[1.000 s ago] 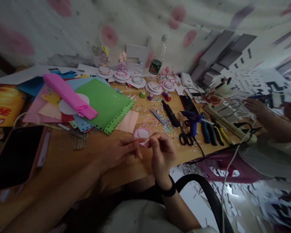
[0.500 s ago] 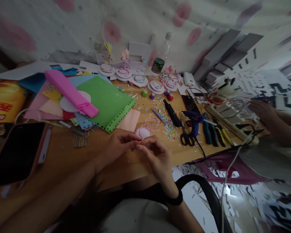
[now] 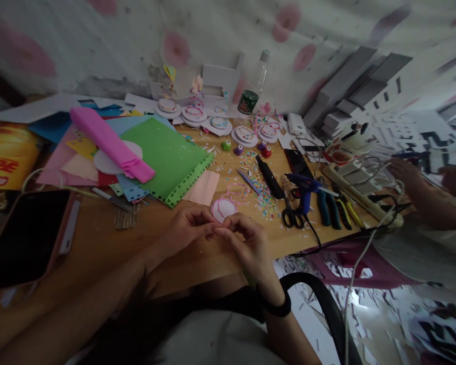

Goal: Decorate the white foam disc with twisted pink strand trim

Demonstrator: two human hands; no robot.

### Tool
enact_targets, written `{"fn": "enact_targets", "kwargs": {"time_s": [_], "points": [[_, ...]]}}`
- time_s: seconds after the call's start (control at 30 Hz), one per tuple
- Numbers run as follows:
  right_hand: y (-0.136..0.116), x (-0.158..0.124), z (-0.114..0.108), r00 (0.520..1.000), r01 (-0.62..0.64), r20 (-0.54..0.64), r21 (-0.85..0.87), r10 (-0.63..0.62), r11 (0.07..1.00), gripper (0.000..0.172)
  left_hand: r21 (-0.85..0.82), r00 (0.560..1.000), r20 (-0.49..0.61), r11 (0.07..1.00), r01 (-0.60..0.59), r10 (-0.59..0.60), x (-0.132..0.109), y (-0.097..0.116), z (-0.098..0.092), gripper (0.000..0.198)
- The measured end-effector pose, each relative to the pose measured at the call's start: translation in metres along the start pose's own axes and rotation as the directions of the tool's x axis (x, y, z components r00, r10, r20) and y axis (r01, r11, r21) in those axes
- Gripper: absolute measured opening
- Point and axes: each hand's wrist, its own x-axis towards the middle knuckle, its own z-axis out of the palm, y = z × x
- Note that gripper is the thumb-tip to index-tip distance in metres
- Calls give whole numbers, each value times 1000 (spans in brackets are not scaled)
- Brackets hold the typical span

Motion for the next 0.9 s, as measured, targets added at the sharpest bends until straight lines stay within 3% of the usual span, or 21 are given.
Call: {"fn": "enact_targets", "kwargs": {"time_s": [0.13, 0.27, 0.53, 0.6, 0.73, 0.83, 0.9], "points": [[-1, 2, -6, 983, -45, 182, 175, 13, 984, 26, -51, 980, 164, 992, 119, -110, -1, -2, 2, 45], [4, 0, -10, 959, -174, 276, 413, 59, 894, 34, -77, 948, 265, 976, 205, -178, -3, 2, -5, 51], [15, -10, -37, 990, -103, -30, 508, 137, 855, 32, -77, 996, 69, 995, 57, -52, 6, 19, -23, 32], [15, -11, -39, 988, -81, -84, 451, 133, 889, 41, -1, 998, 58, 1000, 12, -12, 8, 20, -23, 35], [25, -14, -34, 976, -89, -183, 151, 116, 985, 51, 288, 995, 37, 953, -96, 90, 6, 15, -22, 46], [39, -16, -27, 975, -100, -212, -138, 69, 985, 29, 548, 966, -3, 808, -216, 260, 3, 9, -17, 32], [47, -17, -24, 983, -80, -183, -350, 15, 933, 14, 671, 931, 35, 682, -291, 363, 3, 6, -14, 15]]}}
